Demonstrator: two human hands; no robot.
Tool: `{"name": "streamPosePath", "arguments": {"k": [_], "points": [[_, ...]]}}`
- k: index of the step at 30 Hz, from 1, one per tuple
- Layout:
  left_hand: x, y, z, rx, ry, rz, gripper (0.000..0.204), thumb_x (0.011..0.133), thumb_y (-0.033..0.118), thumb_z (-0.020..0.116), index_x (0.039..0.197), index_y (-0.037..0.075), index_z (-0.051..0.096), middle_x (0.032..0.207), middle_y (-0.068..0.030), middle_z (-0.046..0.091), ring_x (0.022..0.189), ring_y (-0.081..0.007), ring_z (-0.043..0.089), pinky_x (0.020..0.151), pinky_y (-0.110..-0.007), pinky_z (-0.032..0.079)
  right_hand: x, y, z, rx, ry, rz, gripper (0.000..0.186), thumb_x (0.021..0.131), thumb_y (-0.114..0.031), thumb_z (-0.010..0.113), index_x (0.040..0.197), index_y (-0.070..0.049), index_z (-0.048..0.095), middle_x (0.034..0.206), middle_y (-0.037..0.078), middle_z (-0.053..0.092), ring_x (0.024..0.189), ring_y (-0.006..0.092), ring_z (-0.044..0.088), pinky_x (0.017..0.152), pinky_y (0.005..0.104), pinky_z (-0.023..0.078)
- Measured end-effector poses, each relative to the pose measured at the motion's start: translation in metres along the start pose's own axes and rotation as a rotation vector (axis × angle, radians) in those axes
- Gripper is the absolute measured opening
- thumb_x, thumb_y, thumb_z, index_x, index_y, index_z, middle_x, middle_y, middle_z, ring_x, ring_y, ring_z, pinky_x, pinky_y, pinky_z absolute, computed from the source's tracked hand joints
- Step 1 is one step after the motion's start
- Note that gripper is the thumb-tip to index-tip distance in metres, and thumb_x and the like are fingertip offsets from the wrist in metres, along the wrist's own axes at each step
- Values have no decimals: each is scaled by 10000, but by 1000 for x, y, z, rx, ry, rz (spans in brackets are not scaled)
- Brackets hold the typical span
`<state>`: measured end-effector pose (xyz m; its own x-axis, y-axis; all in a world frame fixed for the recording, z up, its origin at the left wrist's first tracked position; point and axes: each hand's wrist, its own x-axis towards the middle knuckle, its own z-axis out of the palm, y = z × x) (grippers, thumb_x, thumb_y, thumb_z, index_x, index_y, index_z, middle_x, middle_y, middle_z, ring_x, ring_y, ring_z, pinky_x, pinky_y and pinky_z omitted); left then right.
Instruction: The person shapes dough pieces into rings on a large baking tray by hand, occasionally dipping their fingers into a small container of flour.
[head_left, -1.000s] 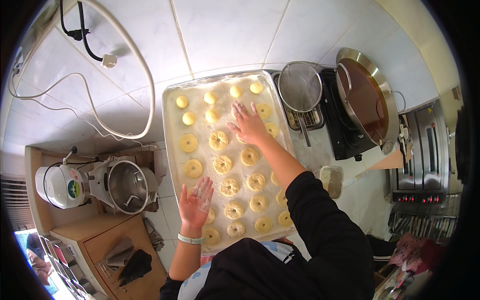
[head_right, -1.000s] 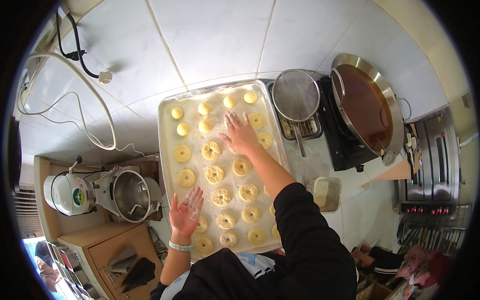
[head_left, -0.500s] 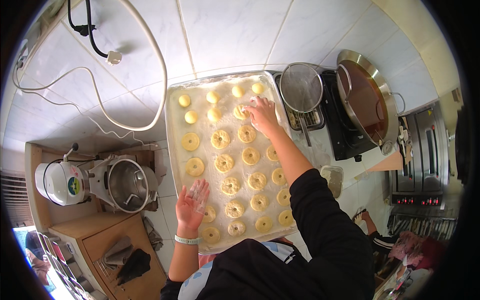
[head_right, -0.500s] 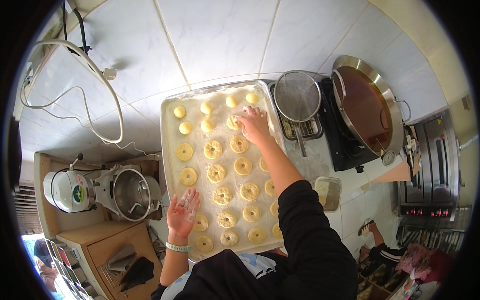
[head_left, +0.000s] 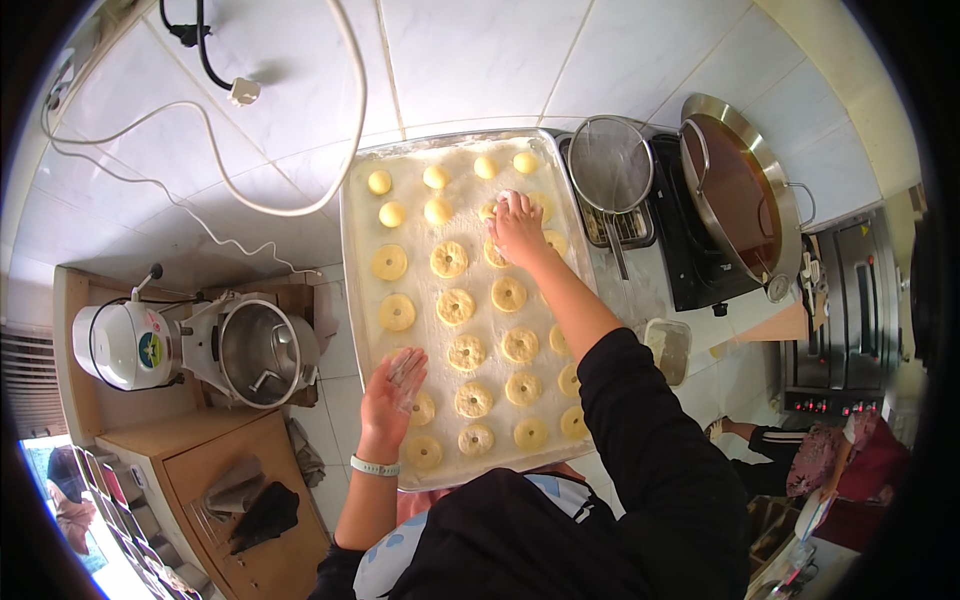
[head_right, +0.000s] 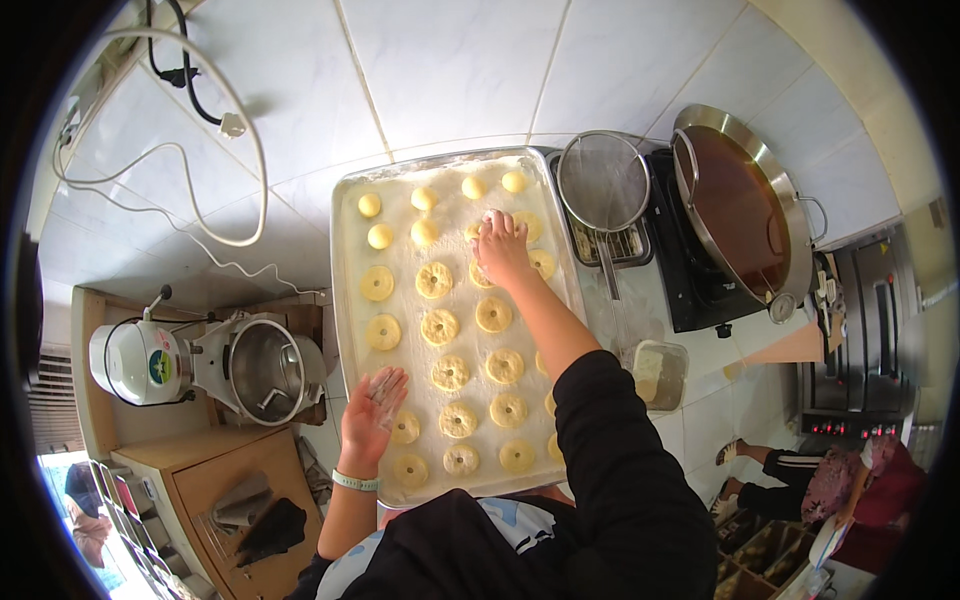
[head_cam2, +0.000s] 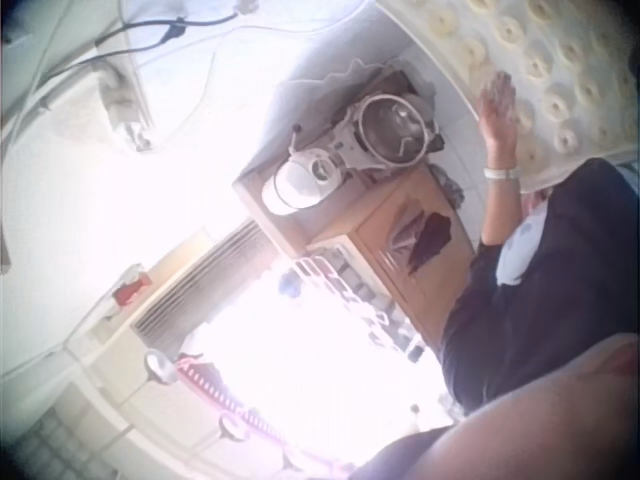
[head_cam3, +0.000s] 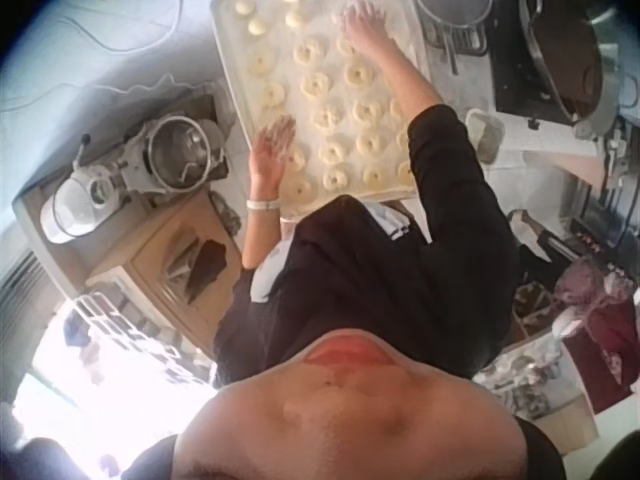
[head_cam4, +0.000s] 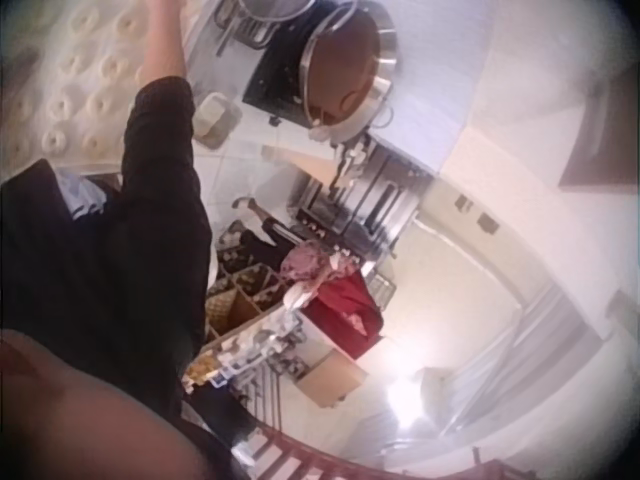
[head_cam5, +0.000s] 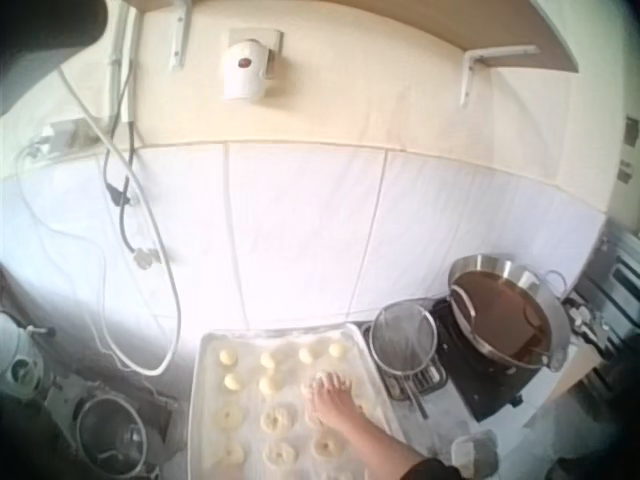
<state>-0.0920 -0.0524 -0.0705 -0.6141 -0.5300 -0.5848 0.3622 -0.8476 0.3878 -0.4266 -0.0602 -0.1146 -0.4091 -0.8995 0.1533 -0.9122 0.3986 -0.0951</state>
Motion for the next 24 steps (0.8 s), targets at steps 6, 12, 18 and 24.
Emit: {"name": "streamPosePath", "arguments": {"k": [6,12,18,24], "points": [[-30,-22,15,309,-34,73,433,919,248,514,1182,-95,479,1167,-199,551,1094,-263,548,957,-358,420,-115,-109,-61,523,-226,-100,293,866,-292,504,972,-26,565,1151,179,445,1083,315,415,914,488,314],[-70,-18,-7,395,-14,74,232,869,196,618,951,-21,611,879,-65,635,771,-127,606,712,-255,489,-213,-194,-117,368,197,-211,234,801,-196,563,972,-38,539,1182,160,466,1131,330,410,920,480,264],[-137,-14,-15,359,-104,242,224,888,204,592,963,-6,612,865,-27,628,797,-91,579,710,-216,451,-266,-249,-163,318,279,-121,225,808,-194,558,973,-41,549,1252,176,443,1196,340,371,936,492,269],[-179,14,-32,546,-381,146,299,883,221,601,1028,-41,600,950,-74,647,875,-108,592,775,-240,458,-296,-269,-164,1449,53,287,229,840,-102,551,1032,19,519,1117,179,563,1049,279,564,883,379,444]]}}
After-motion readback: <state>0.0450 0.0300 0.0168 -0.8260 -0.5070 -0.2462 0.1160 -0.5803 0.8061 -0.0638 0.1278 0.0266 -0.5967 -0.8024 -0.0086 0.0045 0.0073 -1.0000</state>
